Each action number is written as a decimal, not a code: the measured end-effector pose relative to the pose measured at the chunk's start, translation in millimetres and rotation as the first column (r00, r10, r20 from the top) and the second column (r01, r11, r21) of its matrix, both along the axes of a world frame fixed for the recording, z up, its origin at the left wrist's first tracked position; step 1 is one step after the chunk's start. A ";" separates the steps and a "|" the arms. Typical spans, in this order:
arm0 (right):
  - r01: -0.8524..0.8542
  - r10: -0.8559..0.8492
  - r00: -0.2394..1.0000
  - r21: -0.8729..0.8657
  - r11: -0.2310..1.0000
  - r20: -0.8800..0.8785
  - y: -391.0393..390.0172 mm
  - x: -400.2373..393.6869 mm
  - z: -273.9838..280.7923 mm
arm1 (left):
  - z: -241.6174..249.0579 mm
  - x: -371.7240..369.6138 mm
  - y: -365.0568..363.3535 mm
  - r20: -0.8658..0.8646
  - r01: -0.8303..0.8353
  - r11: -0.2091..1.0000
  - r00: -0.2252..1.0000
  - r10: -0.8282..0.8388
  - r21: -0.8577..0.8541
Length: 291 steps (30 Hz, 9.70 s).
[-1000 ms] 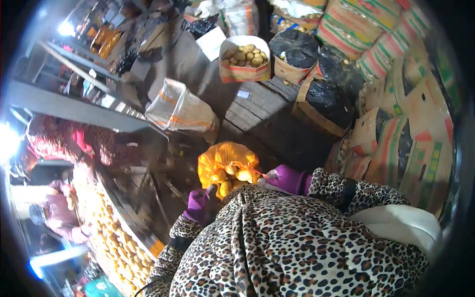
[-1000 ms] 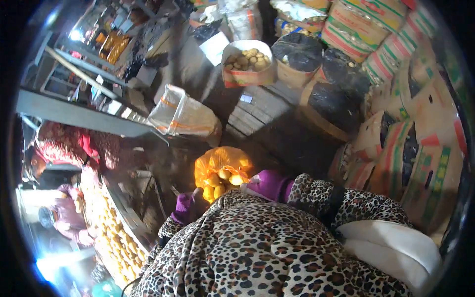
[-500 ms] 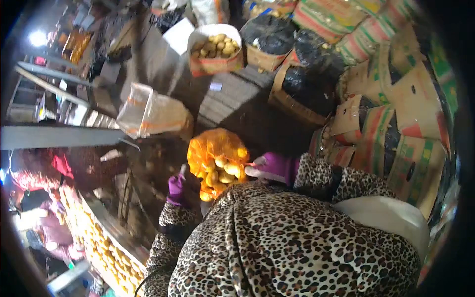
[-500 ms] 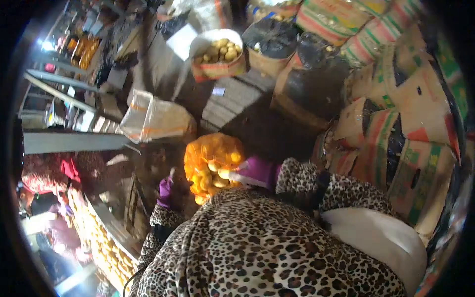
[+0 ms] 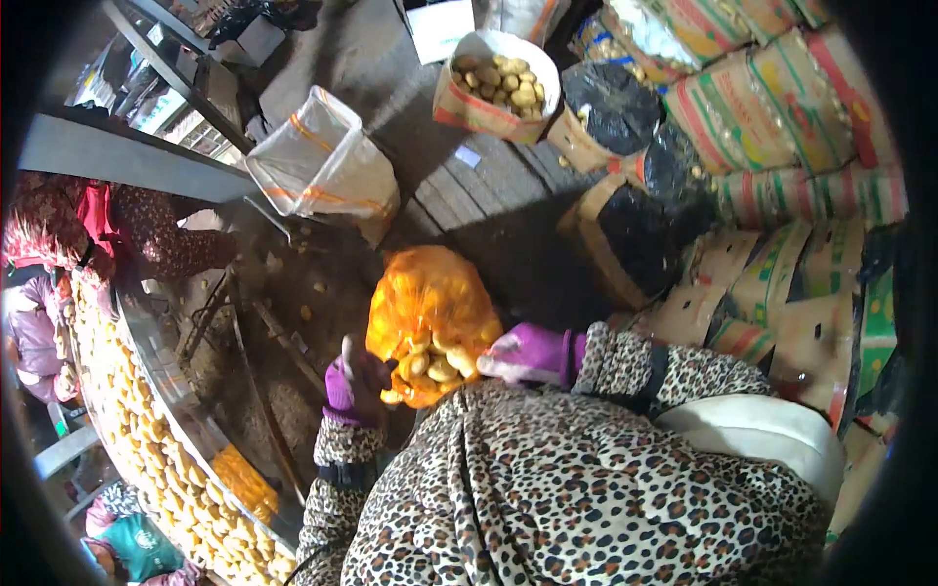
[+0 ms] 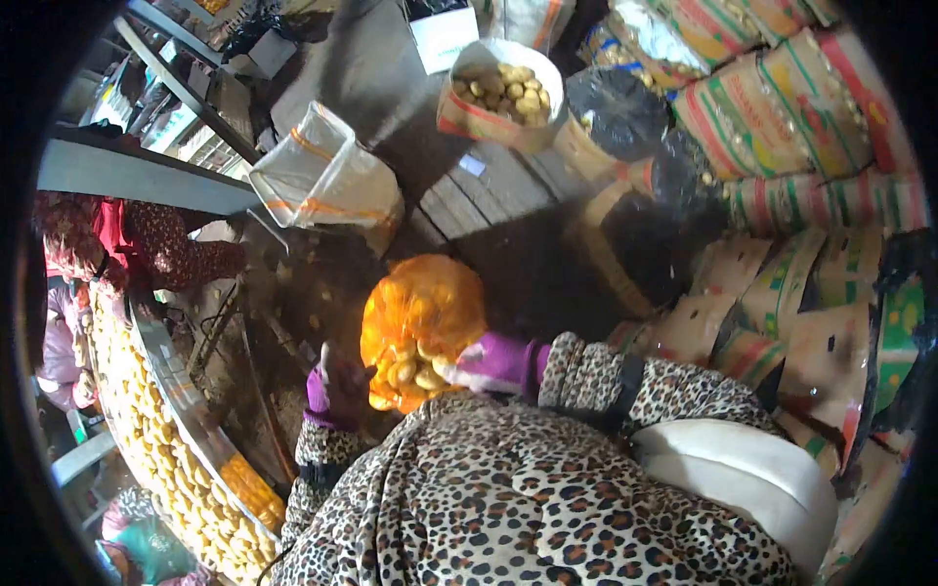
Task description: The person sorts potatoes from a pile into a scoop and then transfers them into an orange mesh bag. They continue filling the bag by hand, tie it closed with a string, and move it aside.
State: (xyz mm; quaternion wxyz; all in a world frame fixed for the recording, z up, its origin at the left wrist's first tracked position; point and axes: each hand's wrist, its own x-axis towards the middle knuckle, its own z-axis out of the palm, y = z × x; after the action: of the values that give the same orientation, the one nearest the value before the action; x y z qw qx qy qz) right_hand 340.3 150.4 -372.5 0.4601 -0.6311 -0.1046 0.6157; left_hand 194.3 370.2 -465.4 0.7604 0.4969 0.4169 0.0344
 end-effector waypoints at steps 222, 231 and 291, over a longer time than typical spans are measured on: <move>-0.984 0.979 -0.022 0.169 -0.057 0.202 331.1 143.7 -1.7 | 115.0 75.1 3.7 -0.024 -0.649 0.697 0.737 0.676 -0.307; -0.973 0.960 0.228 0.000 0.231 0.165 264.0 63.7 -46.6 | 33.1 -7.5 -52.4 0.061 -0.788 0.505 0.519 0.852 -0.351; -0.991 0.919 0.130 0.063 0.115 0.373 235.6 121.7 -45.6 | 17.7 12.9 -59.3 0.222 -0.451 0.871 0.845 0.487 -0.196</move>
State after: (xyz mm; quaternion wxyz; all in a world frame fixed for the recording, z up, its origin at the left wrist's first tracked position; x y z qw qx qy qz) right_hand 462.0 386.0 -418.1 0.0215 -0.4031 -0.6340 0.6596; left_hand 207.2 310.8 -447.7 0.8094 0.3172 0.4222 0.2568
